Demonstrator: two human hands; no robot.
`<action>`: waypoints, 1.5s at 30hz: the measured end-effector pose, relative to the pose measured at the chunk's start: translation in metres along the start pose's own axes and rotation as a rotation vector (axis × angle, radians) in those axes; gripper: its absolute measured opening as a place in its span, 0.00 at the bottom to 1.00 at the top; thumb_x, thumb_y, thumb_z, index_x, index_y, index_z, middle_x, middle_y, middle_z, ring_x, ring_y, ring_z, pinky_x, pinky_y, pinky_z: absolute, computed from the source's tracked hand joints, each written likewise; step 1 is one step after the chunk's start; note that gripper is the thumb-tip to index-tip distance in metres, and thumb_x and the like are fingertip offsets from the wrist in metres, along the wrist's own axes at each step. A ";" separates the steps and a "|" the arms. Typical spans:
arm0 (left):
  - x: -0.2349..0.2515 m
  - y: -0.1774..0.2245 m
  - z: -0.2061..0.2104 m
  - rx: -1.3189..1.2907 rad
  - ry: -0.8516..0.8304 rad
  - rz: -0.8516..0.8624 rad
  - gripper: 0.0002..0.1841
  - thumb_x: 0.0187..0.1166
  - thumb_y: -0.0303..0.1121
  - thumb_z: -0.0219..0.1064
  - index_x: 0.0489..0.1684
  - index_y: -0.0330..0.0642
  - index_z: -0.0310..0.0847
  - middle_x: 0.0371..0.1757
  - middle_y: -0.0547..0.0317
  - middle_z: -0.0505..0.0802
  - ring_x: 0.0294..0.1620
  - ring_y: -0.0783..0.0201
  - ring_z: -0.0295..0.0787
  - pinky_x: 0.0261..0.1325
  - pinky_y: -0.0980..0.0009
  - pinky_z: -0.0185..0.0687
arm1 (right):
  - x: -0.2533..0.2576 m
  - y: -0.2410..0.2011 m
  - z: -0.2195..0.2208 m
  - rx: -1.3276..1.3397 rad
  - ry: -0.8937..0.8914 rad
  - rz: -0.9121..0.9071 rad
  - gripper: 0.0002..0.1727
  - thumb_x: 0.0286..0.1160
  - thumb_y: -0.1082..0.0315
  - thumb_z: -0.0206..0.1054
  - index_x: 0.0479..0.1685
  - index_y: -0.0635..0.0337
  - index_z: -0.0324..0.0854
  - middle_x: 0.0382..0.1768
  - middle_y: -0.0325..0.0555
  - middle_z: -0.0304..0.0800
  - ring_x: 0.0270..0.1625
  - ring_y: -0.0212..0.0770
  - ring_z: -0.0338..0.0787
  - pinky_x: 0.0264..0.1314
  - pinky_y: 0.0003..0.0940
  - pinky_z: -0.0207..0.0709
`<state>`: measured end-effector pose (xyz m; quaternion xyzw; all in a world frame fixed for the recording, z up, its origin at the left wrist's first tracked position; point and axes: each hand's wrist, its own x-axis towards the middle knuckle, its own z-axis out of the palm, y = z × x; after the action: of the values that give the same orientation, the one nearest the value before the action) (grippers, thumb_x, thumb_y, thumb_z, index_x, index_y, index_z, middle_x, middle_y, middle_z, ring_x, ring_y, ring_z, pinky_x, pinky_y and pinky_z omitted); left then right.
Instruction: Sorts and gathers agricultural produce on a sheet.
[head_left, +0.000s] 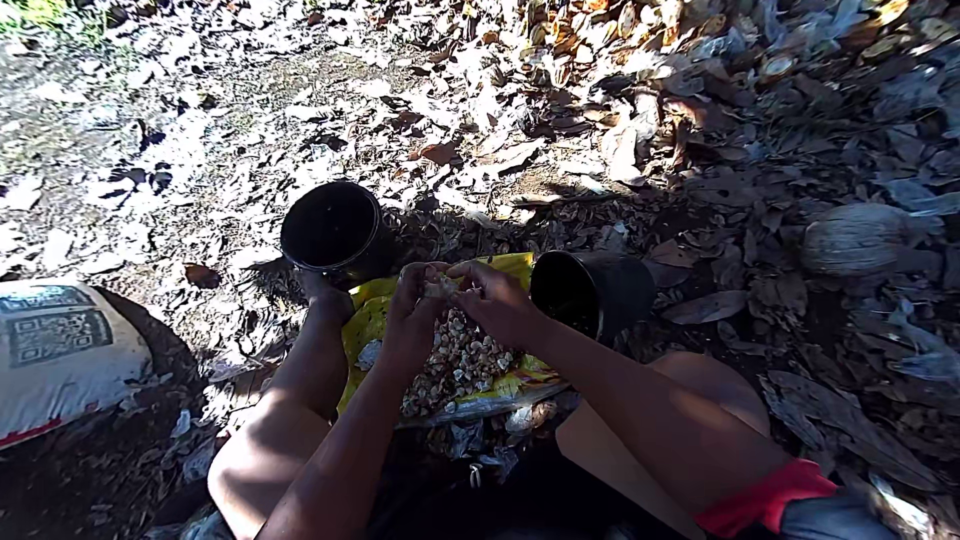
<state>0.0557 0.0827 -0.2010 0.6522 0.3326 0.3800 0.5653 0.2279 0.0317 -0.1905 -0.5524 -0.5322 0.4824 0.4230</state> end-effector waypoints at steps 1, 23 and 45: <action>0.000 0.000 -0.001 0.006 -0.006 0.007 0.16 0.81 0.27 0.50 0.64 0.53 0.73 0.60 0.61 0.87 0.42 0.66 0.86 0.39 0.69 0.85 | -0.001 -0.001 0.000 -0.079 0.002 -0.033 0.20 0.89 0.59 0.62 0.75 0.49 0.77 0.47 0.47 0.90 0.30 0.39 0.87 0.33 0.37 0.85; -0.004 -0.004 0.027 0.433 0.064 -0.002 0.09 0.88 0.29 0.57 0.60 0.45 0.74 0.44 0.57 0.89 0.32 0.62 0.88 0.38 0.58 0.90 | -0.002 0.000 0.002 -0.349 0.083 0.038 0.16 0.92 0.66 0.50 0.69 0.59 0.75 0.44 0.53 0.88 0.45 0.49 0.91 0.49 0.52 0.86; -0.006 0.005 0.017 0.172 -0.044 -0.076 0.18 0.84 0.22 0.62 0.69 0.48 0.78 0.55 0.55 0.93 0.39 0.57 0.95 0.44 0.60 0.95 | 0.005 0.006 -0.006 -0.246 0.163 0.066 0.15 0.91 0.65 0.51 0.58 0.59 0.83 0.33 0.49 0.85 0.32 0.44 0.85 0.37 0.47 0.81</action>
<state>0.0676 0.0687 -0.1978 0.6935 0.3762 0.3136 0.5284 0.2345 0.0361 -0.1957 -0.6546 -0.5328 0.3805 0.3778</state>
